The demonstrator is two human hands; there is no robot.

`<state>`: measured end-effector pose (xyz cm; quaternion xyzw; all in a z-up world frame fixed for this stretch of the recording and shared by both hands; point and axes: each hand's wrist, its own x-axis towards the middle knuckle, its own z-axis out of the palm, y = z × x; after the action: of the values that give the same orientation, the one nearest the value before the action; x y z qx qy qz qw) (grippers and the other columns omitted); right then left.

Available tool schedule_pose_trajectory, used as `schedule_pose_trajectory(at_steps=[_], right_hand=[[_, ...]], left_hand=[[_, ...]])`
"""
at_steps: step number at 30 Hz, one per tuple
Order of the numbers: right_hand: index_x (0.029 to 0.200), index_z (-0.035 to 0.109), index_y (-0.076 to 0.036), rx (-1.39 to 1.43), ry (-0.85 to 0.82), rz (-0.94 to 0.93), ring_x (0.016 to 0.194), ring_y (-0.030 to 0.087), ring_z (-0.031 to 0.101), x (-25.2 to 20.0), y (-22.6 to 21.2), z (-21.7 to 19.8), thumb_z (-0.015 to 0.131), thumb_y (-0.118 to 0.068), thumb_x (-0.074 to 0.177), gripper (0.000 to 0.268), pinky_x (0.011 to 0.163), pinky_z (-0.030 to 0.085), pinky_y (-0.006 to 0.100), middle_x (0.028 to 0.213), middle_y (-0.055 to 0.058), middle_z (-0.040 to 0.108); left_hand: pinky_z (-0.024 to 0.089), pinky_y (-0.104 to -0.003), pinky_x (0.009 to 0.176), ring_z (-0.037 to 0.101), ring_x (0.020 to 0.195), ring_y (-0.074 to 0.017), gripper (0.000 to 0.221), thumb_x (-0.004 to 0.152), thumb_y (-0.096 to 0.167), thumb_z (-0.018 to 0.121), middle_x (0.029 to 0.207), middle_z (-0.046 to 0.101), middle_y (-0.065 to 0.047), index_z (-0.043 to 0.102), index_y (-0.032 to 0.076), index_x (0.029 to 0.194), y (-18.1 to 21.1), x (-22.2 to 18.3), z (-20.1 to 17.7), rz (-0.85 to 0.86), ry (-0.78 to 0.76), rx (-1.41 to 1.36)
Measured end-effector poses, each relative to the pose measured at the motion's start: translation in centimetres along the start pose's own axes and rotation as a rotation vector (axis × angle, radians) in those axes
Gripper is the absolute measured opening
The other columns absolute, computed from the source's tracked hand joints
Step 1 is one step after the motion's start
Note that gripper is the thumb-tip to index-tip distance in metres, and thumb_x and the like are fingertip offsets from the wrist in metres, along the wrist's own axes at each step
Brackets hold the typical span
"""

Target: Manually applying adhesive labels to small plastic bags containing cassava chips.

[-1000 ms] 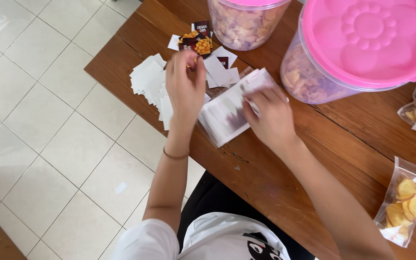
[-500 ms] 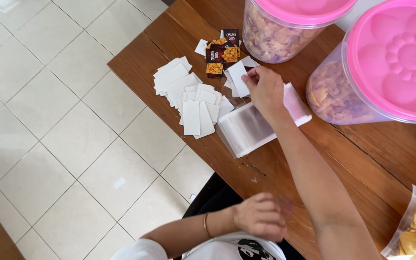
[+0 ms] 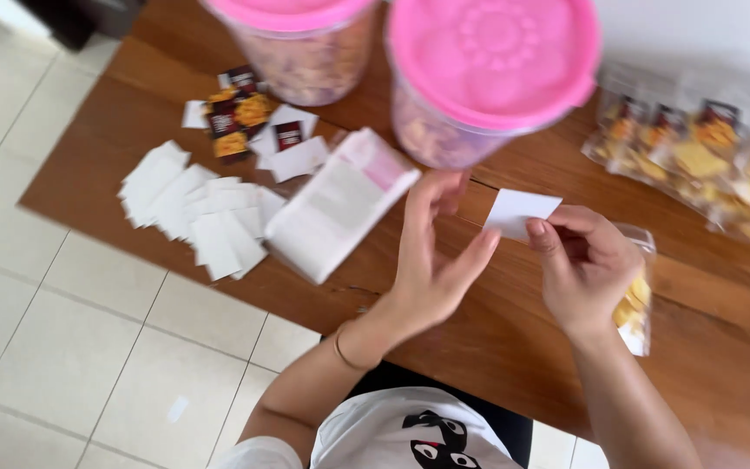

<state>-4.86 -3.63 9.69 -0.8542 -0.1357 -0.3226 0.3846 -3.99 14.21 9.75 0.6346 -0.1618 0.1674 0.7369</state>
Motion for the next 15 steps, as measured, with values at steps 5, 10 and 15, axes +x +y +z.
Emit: schedule_pose_trajectory(at_steps=[5, 10, 15], right_hand=[[0.103, 0.068, 0.005, 0.586, 0.220, 0.541, 0.063, 0.011, 0.063, -4.2, 8.2, -3.4, 0.073, 0.000, 0.100, 0.007, 0.056, 0.055, 0.024, 0.077, 0.008, 0.062], [0.102, 0.063, 0.001, 1.162, 0.086, 0.906, 0.073, 0.012, 0.069, -6.9, 11.1, -4.6, 0.061, -0.010, 0.103, 0.010, 0.072, 0.062, 0.029, 0.082, 0.004, 0.064], [0.094, 0.070, 0.007, 1.407, -0.194, 1.031, 0.066, 0.017, 0.070, -9.6, 10.5, -4.0, 0.071, -0.011, 0.093, 0.018, 0.062, 0.056, 0.026, 0.076, 0.016, 0.070]], left_hand=[[0.051, -0.031, 0.101, 0.062, 0.122, -0.0171, 0.052, 0.109, 0.041, 0.059, 0.133, 0.068, -0.012, 0.062, 0.000, 0.141, -5.0, 2.2, 8.8, -0.484, -0.444, -0.635], [0.053, -0.029, 0.098, 0.061, 0.124, -0.0165, 0.050, 0.105, 0.038, 0.068, 0.135, 0.068, -0.009, 0.062, 0.006, 0.143, -9.1, -0.6, 12.1, -0.533, -0.540, -0.655], [0.059, -0.039, 0.034, 0.063, 0.036, -0.0282, 0.030, 0.093, 0.019, 0.077, 0.047, 0.050, -0.013, 0.071, -0.009, 0.103, -10.4, -1.3, 11.7, -0.825, -0.391, -0.637]])
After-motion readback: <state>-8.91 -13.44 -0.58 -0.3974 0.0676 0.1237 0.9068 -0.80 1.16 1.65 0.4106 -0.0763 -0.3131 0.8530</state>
